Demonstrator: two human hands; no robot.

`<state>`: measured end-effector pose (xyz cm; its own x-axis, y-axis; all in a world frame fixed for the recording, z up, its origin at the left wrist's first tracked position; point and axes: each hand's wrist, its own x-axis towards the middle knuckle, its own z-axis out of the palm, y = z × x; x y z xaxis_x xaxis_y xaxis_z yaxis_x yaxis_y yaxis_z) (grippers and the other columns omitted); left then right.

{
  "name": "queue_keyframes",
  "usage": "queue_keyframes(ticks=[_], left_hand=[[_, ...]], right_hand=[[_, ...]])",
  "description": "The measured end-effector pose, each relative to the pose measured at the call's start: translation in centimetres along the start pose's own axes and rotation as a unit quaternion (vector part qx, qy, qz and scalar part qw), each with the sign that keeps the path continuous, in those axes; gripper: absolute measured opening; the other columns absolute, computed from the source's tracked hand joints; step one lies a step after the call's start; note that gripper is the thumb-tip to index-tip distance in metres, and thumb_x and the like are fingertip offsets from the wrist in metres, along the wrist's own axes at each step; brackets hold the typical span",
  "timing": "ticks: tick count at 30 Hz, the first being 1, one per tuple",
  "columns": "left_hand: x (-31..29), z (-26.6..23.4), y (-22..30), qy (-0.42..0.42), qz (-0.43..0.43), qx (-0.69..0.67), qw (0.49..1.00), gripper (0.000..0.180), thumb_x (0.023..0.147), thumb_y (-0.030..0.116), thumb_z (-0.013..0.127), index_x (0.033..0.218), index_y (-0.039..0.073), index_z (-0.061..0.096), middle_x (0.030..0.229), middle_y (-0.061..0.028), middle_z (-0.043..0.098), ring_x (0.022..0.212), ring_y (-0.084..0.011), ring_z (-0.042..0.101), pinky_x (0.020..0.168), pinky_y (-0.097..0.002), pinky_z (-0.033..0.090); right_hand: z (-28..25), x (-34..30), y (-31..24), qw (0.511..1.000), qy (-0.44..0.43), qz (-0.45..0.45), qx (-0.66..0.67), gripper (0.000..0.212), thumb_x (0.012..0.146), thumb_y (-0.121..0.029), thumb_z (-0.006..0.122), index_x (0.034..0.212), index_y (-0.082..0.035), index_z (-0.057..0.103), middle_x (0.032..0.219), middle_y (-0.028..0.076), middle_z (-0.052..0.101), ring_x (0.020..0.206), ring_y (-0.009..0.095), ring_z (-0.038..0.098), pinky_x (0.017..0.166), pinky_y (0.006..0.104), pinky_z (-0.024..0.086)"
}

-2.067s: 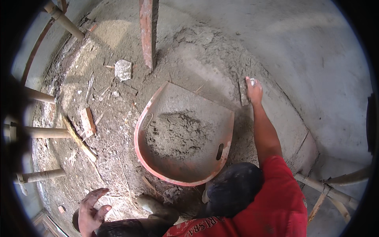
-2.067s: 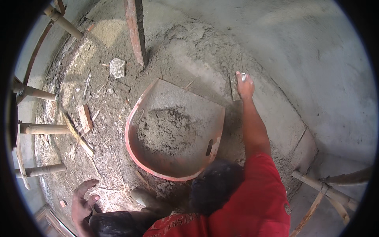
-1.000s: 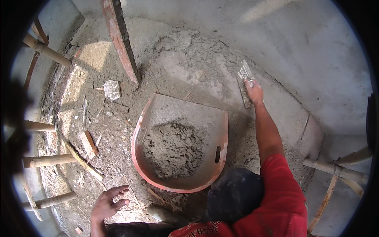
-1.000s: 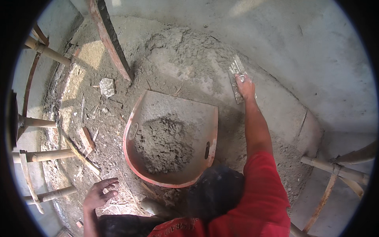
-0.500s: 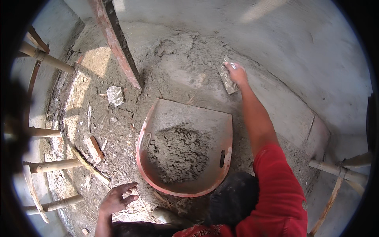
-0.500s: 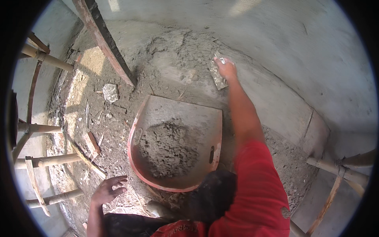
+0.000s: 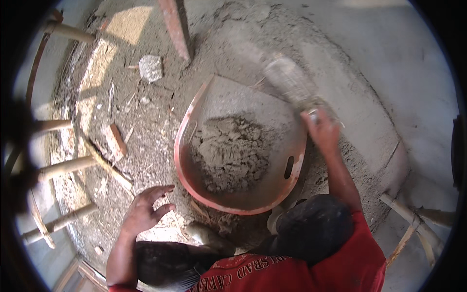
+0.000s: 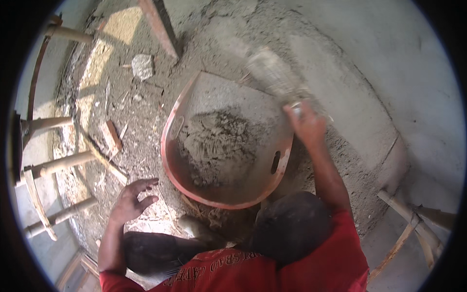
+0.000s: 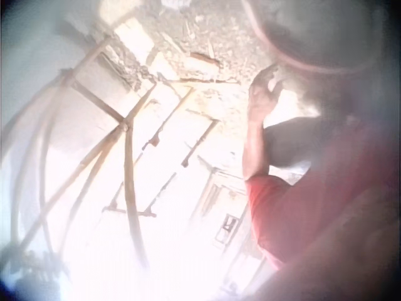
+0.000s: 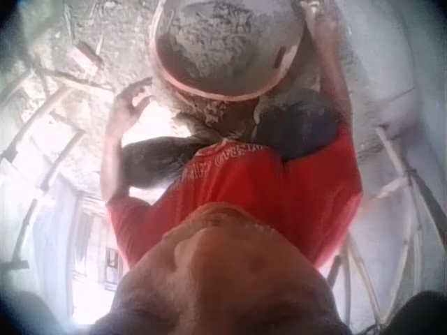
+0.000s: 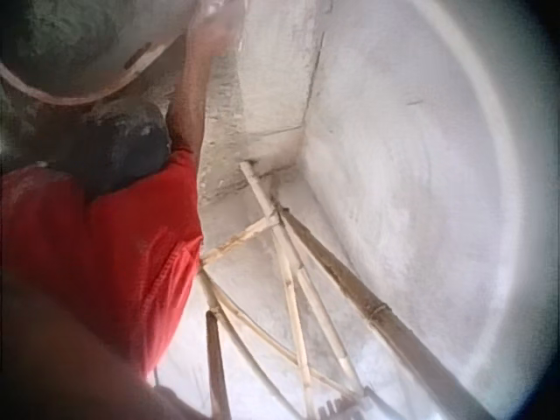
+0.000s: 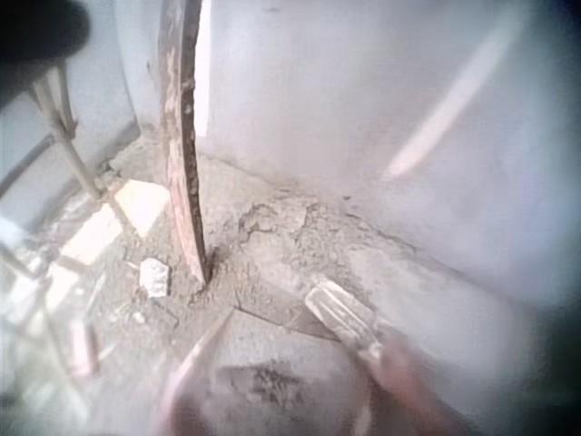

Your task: The person uses a trowel to scrape cement into a scoop, carries the scoop and a bucket to an outdoor area, and then mixes the cement on the ground using a hoe.

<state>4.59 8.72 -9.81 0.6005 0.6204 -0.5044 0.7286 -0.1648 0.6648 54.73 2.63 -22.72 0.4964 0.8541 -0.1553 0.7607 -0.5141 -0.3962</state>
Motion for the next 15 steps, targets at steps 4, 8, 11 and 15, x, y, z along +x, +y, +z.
queue_keyframes(ticks=[4, 8, 11, 15], left_hand=[[2.0, 1.0, 0.5, 0.074, 0.075, 0.157, 0.982, 0.036, 0.082, 0.024, 0.079, 0.112, 0.006, 0.070, 0.105, -0.0141, 0.071, 0.097, -0.0302, 0.068, 0.085, -0.0410, 0.056], [6.9, 4.6, -1.7, 0.071, 0.074, 0.328, 0.939, 0.025, 0.084, 0.029, 0.075, 0.098, 0.008, 0.070, 0.094, -0.0086, 0.067, 0.088, -0.0260, 0.064, 0.084, -0.0383, 0.051], [9.4, 9.5, -3.3, 0.019, 0.006, 0.445, 0.895, 0.022, 0.086, 0.029, 0.069, 0.091, 0.008, 0.069, 0.096, -0.0101, 0.065, 0.100, -0.0272, 0.060, 0.091, -0.0413, 0.045], [11.4, 14.2, -6.0, 0.134, 0.055, 0.394, 0.908, 0.019, 0.086, 0.022, 0.058, 0.085, 0.007, 0.070, 0.097, -0.0127, 0.065, 0.109, -0.0303, 0.056, 0.092, -0.0450, 0.041]], right_hand=[[0.0, -0.4, 6.7, 0.982, 0.088, 0.149, 0.072, 0.057, 0.092, -0.055, 0.064, 0.116, -0.003, 0.066, 0.095, 0.019, 0.071, 0.091, 0.034, 0.069, 0.086, 0.0453, 0.051], [0.3, -5.0, 13.0, 0.977, 0.115, 0.167, 0.064, 0.055, 0.092, -0.055, 0.063, 0.107, -0.002, 0.069, 0.091, 0.014, 0.072, 0.084, 0.032, 0.066, 0.081, 0.0416, 0.050], [-2.0, -6.2, 12.3, 0.974, 0.009, 0.206, 0.094, 0.057, 0.091, -0.057, 0.063, 0.101, -0.001, 0.071, 0.089, 0.015, 0.072, 0.086, 0.032, 0.065, 0.082, 0.0418, 0.049], [-1.2, -1.3, 10.8, 0.987, -0.023, 0.141, 0.076, 0.058, 0.089, -0.057, 0.065, 0.098, 0.000, 0.071, 0.087, 0.018, 0.071, 0.085, 0.034, 0.065, 0.082, 0.0429, 0.049]])
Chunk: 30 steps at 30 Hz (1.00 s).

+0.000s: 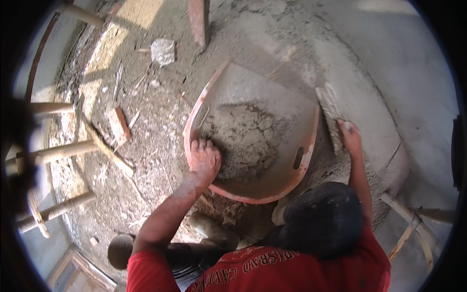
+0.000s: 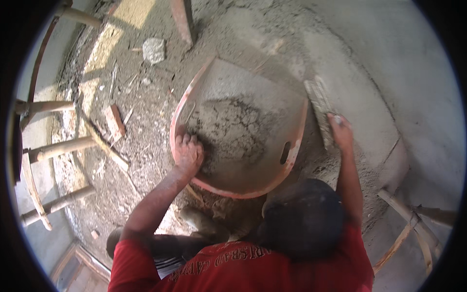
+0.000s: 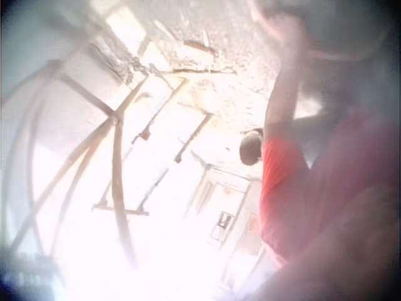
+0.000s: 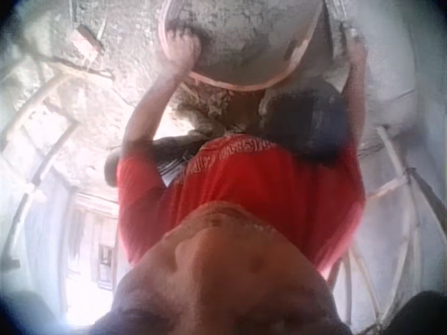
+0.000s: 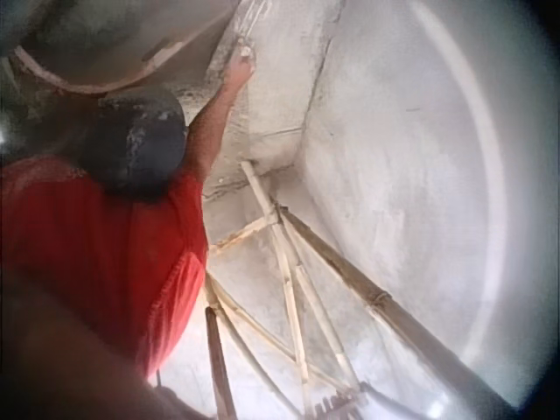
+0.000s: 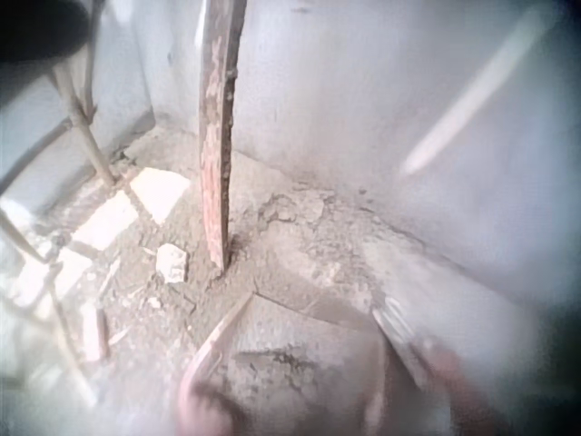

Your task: The person uses a trowel to scrape cement into a scoop, carries the scoop and a bucket to an outdoor area, and then mixes the cement on the ground using a hoe.

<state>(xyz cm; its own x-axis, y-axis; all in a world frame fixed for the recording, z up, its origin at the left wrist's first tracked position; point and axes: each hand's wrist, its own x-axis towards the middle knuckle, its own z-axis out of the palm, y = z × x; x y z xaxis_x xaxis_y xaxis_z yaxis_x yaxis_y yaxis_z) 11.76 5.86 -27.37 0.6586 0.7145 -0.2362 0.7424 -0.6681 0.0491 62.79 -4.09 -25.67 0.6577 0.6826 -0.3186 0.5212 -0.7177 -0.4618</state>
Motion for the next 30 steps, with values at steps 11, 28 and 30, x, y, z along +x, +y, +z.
queue_keyframes(ticks=[11, 28, 30], left_hand=[[-1.5, -10.2, -1.5, 0.051, -0.073, -0.154, 0.984, 0.009, 0.086, 0.021, 0.073, 0.087, 0.012, 0.074, 0.088, -0.0074, 0.070, 0.083, -0.0249, 0.067, 0.071, -0.0389, 0.057], [-17.4, -7.3, -21.5, -0.140, -0.267, -0.231, 0.925, 0.027, 0.083, 0.032, 0.077, 0.093, 0.007, 0.077, 0.101, -0.0169, 0.073, 0.099, -0.0330, 0.069, 0.089, -0.0411, 0.053], [-15.0, -8.3, -19.7, -0.075, -0.197, -0.287, 0.935, 0.032, 0.083, 0.031, 0.077, 0.107, 0.009, 0.075, 0.113, -0.0173, 0.070, 0.107, -0.0348, 0.066, 0.094, -0.0422, 0.052]], right_hand=[[9.3, 22.0, -21.3, 0.990, 0.082, -0.103, -0.055, 0.083, 0.089, -0.069, 0.051, 0.134, 0.000, 0.059, 0.137, 0.023, 0.058, 0.128, 0.039, 0.054, 0.108, 0.0447, 0.041], [3.0, -3.8, -17.1, 0.969, -0.056, -0.180, -0.163, 0.066, 0.091, -0.061, 0.058, 0.128, -0.006, 0.061, 0.104, 0.026, 0.069, 0.104, 0.042, 0.065, 0.090, 0.0485, 0.051], [3.0, -3.8, -14.6, 0.983, -0.042, -0.106, -0.141, 0.072, 0.092, -0.062, 0.056, 0.133, -0.003, 0.058, 0.111, 0.028, 0.067, 0.109, 0.043, 0.064, 0.094, 0.0489, 0.050]])
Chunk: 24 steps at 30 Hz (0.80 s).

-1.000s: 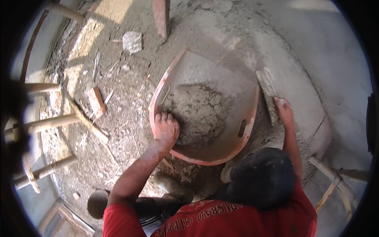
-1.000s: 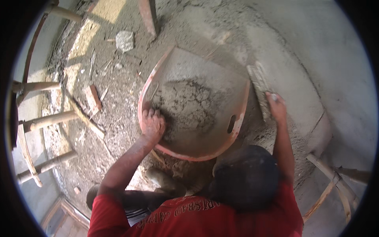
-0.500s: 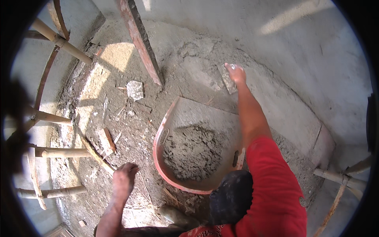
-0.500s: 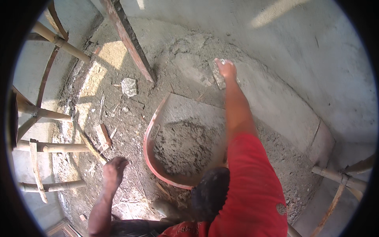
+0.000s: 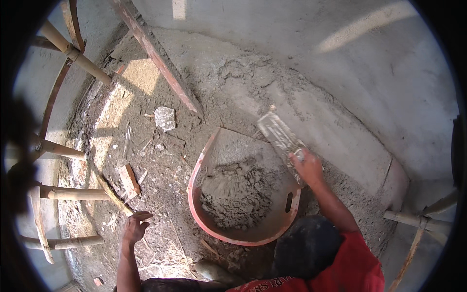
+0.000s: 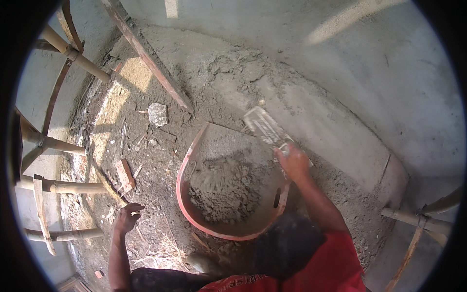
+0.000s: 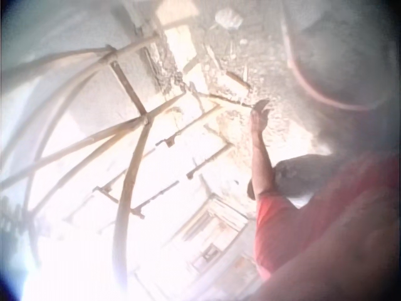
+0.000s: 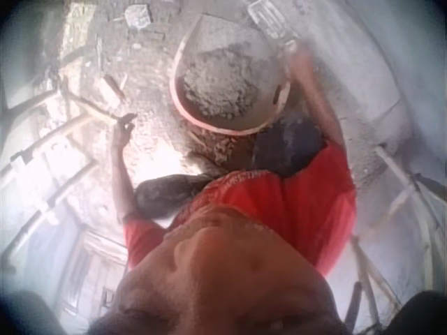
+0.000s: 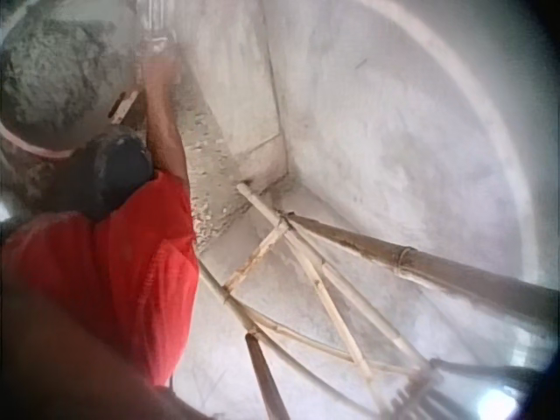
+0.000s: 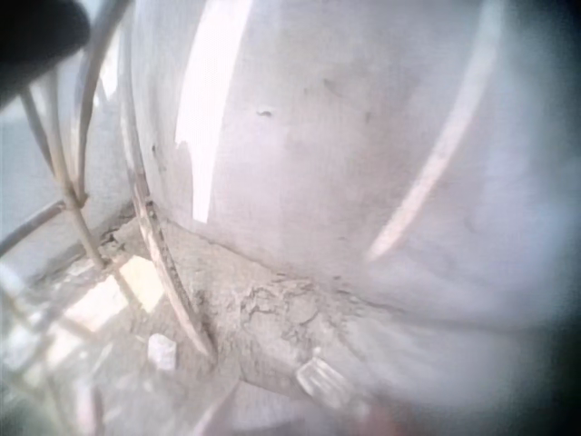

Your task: The person uses a trowel to scrape cement into a scoop, carries the scoop and a bucket to an outdoor area, and then mixes the cement on the ground using a hoe.

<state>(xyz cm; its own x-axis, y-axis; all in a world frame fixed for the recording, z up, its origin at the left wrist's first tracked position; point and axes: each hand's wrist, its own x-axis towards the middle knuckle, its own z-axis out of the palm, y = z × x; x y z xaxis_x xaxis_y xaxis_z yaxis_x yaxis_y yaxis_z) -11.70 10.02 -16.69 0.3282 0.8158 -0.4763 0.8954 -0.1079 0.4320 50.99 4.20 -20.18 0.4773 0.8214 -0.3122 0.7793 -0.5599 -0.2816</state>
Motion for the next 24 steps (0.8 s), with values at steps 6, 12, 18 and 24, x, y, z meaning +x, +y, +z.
queue_keyframes(ticks=[6, 12, 18, 24], left_hand=[[-3.4, -4.4, 10.1, 0.008, 0.028, 0.039, 0.999, 0.053, 0.084, 0.039, 0.076, 0.127, 0.009, 0.066, 0.125, -0.0184, 0.067, 0.117, -0.0385, 0.063, 0.101, -0.0463, 0.050], [-10.6, -7.6, 18.9, 0.043, -0.061, 0.033, 0.997, 0.055, 0.083, 0.040, 0.077, 0.124, 0.006, 0.065, 0.123, -0.0191, 0.067, 0.118, -0.0380, 0.062, 0.100, -0.0459, 0.049], [-12.9, -7.1, 19.6, -0.056, -0.131, 0.001, 0.990, 0.057, 0.087, 0.033, 0.075, 0.138, 0.013, 0.059, 0.134, -0.0134, 0.063, 0.124, -0.0306, 0.059, 0.104, -0.0410, 0.048], [-13.3, -1.8, 13.9, -0.017, -0.100, -0.019, 0.995, 0.064, 0.089, 0.038, 0.074, 0.145, 0.017, 0.052, 0.128, -0.0148, 0.067, 0.116, -0.0293, 0.064, 0.099, -0.0420, 0.051]], right_hand=[[2.9, 8.0, 3.6, 0.996, 0.049, 0.020, 0.065, 0.079, 0.094, -0.063, 0.049, 0.133, 0.005, 0.056, 0.123, 0.032, 0.061, 0.120, 0.045, 0.057, 0.103, 0.0484, 0.044], [4.9, 26.7, -10.0, 0.992, 0.078, -0.088, 0.051, 0.066, 0.096, -0.057, 0.047, 0.120, 0.002, 0.064, 0.111, 0.028, 0.068, 0.109, 0.048, 0.062, 0.094, 0.0532, 0.048], [5.7, 34.3, -18.7, 0.989, 0.075, -0.014, 0.124, 0.059, 0.101, -0.051, 0.043, 0.118, 0.000, 0.068, 0.123, 0.025, 0.065, 0.118, 0.040, 0.060, 0.098, 0.0496, 0.048], [8.8, 33.8, -12.0, 0.928, 0.219, -0.045, 0.299, 0.054, 0.092, -0.053, 0.060, 0.105, -0.001, 0.067, 0.104, 0.025, 0.068, 0.098, 0.047, 0.063, 0.084, 0.0535, 0.050]])
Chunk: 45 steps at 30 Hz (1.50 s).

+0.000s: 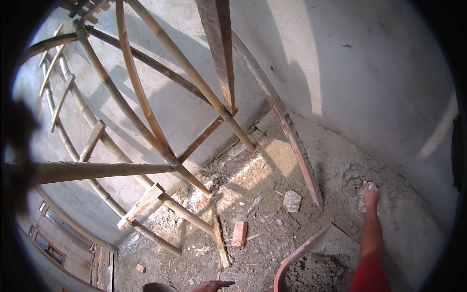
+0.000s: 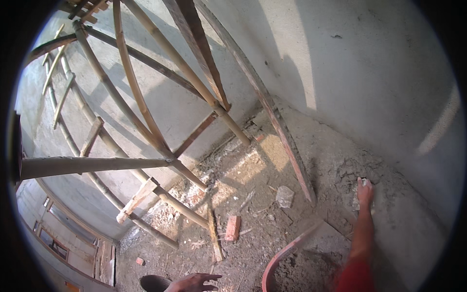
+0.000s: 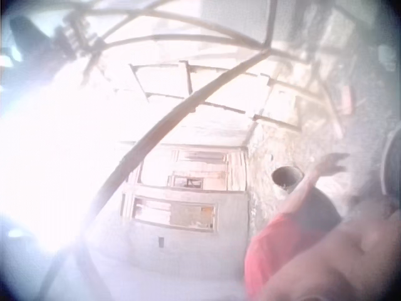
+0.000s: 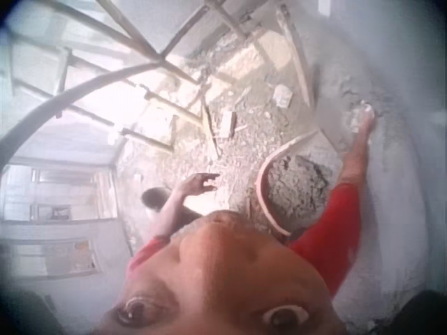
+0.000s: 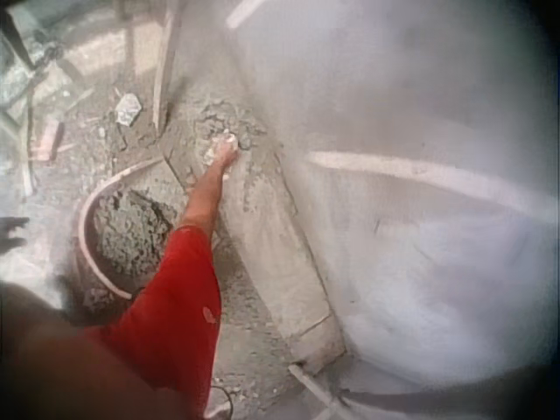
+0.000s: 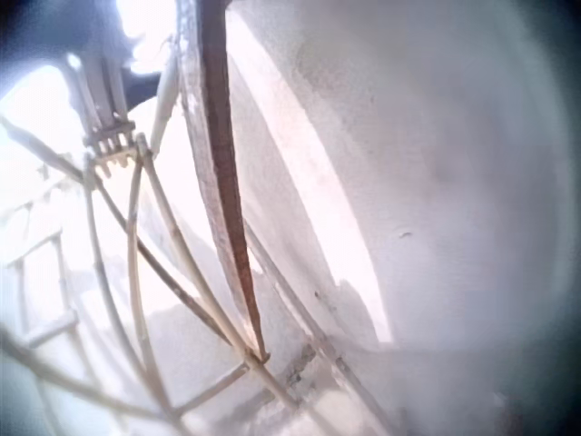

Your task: The person uses a trowel to scrape cement into a scoop, carries the scoop and a bucket to an outdoor area, and then mixes the cement on the ground using a hoe.

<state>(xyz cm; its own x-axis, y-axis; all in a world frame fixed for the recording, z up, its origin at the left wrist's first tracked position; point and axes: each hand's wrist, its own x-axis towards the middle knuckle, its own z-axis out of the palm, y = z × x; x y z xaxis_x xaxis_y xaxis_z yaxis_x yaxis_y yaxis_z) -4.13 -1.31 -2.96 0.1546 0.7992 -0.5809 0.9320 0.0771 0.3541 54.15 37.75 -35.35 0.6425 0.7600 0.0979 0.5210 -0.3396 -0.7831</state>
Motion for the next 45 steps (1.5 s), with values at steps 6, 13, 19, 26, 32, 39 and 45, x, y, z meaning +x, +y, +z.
queue_keyframes(ticks=[6, 13, 19, 26, 32, 39, 45], left_hand=[[1.0, 1.6, -1.0, -0.051, 0.015, -0.012, 0.998, 0.064, 0.088, 0.042, 0.074, 0.143, 0.017, 0.053, 0.130, -0.0142, 0.065, 0.118, -0.0324, 0.063, 0.100, -0.0432, 0.050], [4.4, -4.7, 4.5, -0.056, 0.117, 0.035, 0.991, 0.062, 0.090, 0.049, 0.067, 0.141, 0.016, 0.055, 0.130, -0.0171, 0.064, 0.120, -0.0369, 0.060, 0.100, -0.0447, 0.050], [6.7, -2.3, 6.9, -0.093, 0.200, 0.012, 0.975, 0.061, 0.088, 0.046, 0.071, 0.137, 0.012, 0.058, 0.123, -0.0192, 0.067, 0.111, -0.0399, 0.064, 0.094, -0.0455, 0.053], [5.5, -0.1, 6.4, -0.118, 0.170, 0.000, 0.978, 0.068, 0.083, 0.052, 0.073, 0.133, 0.007, 0.061, 0.118, -0.0208, 0.069, 0.107, -0.0386, 0.067, 0.092, -0.0452, 0.054], [7.2, -0.5, 5.1, -0.128, 0.132, -0.011, 0.983, 0.068, 0.084, 0.049, 0.074, 0.132, 0.004, 0.061, 0.116, -0.0205, 0.070, 0.108, -0.0354, 0.068, 0.093, -0.0440, 0.054], [8.8, 0.3, 4.6, -0.161, 0.071, -0.042, 0.984, 0.067, 0.085, 0.047, 0.074, 0.135, 0.005, 0.059, 0.115, -0.0191, 0.071, 0.107, -0.0339, 0.068, 0.094, -0.0423, 0.053], [7.8, -0.1, 6.0, -0.130, 0.074, -0.020, 0.989, 0.064, 0.086, 0.044, 0.074, 0.136, 0.006, 0.059, 0.115, -0.0182, 0.071, 0.108, -0.0347, 0.068, 0.094, -0.0431, 0.053]], right_hand=[[-6.3, -4.3, -2.4, 0.998, -0.060, -0.019, -0.005, 0.053, 0.091, -0.051, 0.062, 0.109, -0.001, 0.064, 0.107, 0.025, 0.067, 0.102, 0.045, 0.063, 0.086, 0.0506, 0.050], [-18.5, -7.0, -7.3, 0.948, -0.117, -0.235, -0.182, 0.059, 0.090, -0.059, 0.062, 0.111, -0.004, 0.067, 0.090, 0.020, 0.070, 0.088, 0.041, 0.067, 0.077, 0.0503, 0.052], [-23.6, -18.8, -5.8, 0.843, -0.179, -0.460, -0.213, 0.057, 0.087, -0.058, 0.068, 0.114, -0.008, 0.067, 0.083, 0.014, 0.073, 0.073, 0.036, 0.070, 0.066, 0.0481, 0.054], [-25.3, -12.0, 3.9, 0.953, -0.205, -0.033, -0.219, 0.075, 0.081, -0.068, 0.066, 0.128, -0.009, 0.063, 0.107, 0.022, 0.071, 0.105, 0.036, 0.067, 0.093, 0.0470, 0.050], [-30.4, -9.7, 8.0, 0.900, -0.371, 0.031, -0.226, 0.077, 0.079, -0.071, 0.066, 0.123, -0.008, 0.068, 0.115, 0.021, 0.069, 0.113, 0.037, 0.063, 0.099, 0.0432, 0.048], [-24.7, 1.2, 8.8, 0.940, -0.192, -0.044, -0.279, 0.074, 0.084, -0.075, 0.056, 0.120, -0.011, 0.068, 0.108, 0.023, 0.071, 0.106, 0.039, 0.066, 0.092, 0.0482, 0.049], [-22.0, 4.1, 7.3, 0.931, -0.059, -0.017, -0.359, 0.076, 0.084, -0.074, 0.055, 0.135, -0.018, 0.060, 0.120, 0.020, 0.069, 0.117, 0.038, 0.062, 0.098, 0.0487, 0.048]])
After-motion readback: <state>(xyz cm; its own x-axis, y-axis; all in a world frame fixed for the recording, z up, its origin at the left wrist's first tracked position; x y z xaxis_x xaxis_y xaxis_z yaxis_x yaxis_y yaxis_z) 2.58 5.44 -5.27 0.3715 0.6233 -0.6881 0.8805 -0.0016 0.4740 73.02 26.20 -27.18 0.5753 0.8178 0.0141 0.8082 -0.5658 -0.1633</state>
